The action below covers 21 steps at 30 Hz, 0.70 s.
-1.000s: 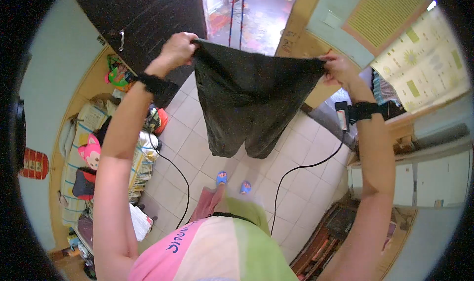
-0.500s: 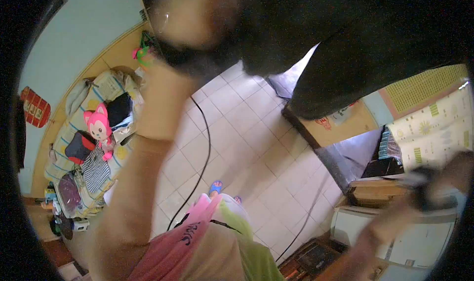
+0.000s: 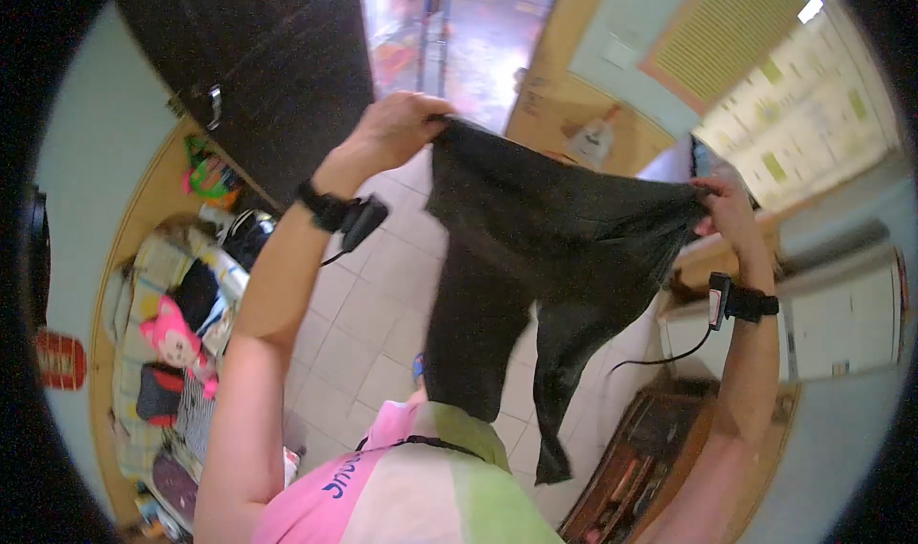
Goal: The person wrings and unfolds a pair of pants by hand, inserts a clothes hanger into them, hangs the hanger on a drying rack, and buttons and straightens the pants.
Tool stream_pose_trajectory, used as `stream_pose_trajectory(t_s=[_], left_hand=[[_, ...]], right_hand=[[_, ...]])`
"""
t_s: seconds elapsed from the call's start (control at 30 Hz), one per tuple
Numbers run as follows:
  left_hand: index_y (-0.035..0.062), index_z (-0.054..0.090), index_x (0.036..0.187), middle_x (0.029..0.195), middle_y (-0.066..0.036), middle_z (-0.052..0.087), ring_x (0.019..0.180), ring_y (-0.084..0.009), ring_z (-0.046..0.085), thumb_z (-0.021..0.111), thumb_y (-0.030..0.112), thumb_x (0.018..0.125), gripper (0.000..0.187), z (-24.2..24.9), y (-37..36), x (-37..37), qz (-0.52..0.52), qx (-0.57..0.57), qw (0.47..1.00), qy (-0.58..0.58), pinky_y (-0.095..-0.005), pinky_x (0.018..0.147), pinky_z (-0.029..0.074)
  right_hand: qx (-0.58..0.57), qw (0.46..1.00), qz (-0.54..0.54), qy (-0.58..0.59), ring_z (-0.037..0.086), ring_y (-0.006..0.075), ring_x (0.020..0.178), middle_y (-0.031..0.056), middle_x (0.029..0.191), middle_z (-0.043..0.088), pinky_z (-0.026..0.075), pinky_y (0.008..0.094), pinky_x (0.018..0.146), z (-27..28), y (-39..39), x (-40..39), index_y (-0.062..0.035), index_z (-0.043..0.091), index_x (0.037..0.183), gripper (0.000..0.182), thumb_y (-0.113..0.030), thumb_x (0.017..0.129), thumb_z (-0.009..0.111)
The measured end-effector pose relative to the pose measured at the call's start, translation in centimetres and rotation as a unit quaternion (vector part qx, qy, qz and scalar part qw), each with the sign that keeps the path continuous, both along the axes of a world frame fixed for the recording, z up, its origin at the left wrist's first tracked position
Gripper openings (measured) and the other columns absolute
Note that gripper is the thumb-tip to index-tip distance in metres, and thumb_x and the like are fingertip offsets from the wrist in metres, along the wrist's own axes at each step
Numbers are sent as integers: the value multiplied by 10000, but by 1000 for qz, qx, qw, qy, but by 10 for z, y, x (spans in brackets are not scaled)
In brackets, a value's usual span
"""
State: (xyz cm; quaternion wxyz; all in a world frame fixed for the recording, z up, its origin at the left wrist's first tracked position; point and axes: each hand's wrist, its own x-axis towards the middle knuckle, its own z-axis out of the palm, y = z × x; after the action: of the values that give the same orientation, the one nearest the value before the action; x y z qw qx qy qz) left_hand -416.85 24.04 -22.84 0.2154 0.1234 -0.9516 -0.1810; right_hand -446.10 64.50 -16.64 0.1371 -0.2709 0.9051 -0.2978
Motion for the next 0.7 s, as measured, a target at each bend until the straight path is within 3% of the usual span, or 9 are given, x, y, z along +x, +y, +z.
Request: stream_pose_trajectory(t_s=[0.03,0.07,0.1,0.13,0.2,0.3,0.4,0.53,0.7], left_hand=[[183,739,1056,977,-148,719,980,-349,674,623,232,899,201,17,22,8,17,24,999,-40,-452,842,533],[148,735,1050,984,-164,715,929,-344,691,612,223,915,197,0,4,-9,16,34,999,-9,-444,819,540],[102,724,1065,981,-190,705,852,-331,707,610,193,922,204,-8,-16,-30,-8,160,986,-39,-431,786,547],[63,713,1097,922,-170,721,750,-255,721,588,123,937,212,-18,-6,-37,-48,143,988,35,-379,703,577],[17,667,1197,907,-80,710,708,-121,669,552,75,976,256,-4,17,-50,-57,336,939,45,-279,610,586],[22,670,1183,948,-40,691,739,-112,666,510,84,987,260,5,36,-58,-74,486,868,70,-251,624,581],[32,677,1160,945,-33,690,764,-108,663,514,93,985,248,-10,36,-78,-67,543,835,49,-257,657,576],[26,684,1124,930,-25,690,776,-102,660,517,78,977,228,-18,51,-89,-94,535,839,31,-262,671,571],[10,712,1098,923,-35,700,756,-105,667,531,49,966,227,-18,41,-106,-100,456,883,39,-234,652,572]], right_hand=[[-18,1000,-7,0,599,103,526,41,837,656,550,240,484,8,22,14,-40,673,1189,306,-60,935,504],[-26,1000,-10,-5,616,107,549,48,875,664,561,241,498,14,9,14,-43,674,1188,306,-58,933,507],[-34,999,-9,-13,634,111,572,55,912,672,572,242,513,7,-15,2,-46,675,1187,306,-56,930,509],[-47,998,-33,-38,656,108,631,54,945,687,584,238,548,11,7,10,-52,680,1179,304,-47,927,509],[-119,989,-41,-74,665,105,669,44,941,693,592,235,575,5,21,18,-57,680,1181,317,-34,924,496],[-181,973,-101,-99,693,124,722,54,957,699,606,254,585,9,54,38,-47,673,1185,330,-6,921,479],[-240,952,-108,-157,695,133,723,61,971,703,608,260,584,3,64,39,-40,676,1173,324,1,918,481],[-225,950,-170,-132,684,129,689,74,965,699,605,247,545,-6,77,52,-28,678,1161,318,11,910,486],[-200,959,-157,-128,668,133,633,87,913,682,598,249,527,-20,87,42,-14,670,1164,327,5,894,486]])
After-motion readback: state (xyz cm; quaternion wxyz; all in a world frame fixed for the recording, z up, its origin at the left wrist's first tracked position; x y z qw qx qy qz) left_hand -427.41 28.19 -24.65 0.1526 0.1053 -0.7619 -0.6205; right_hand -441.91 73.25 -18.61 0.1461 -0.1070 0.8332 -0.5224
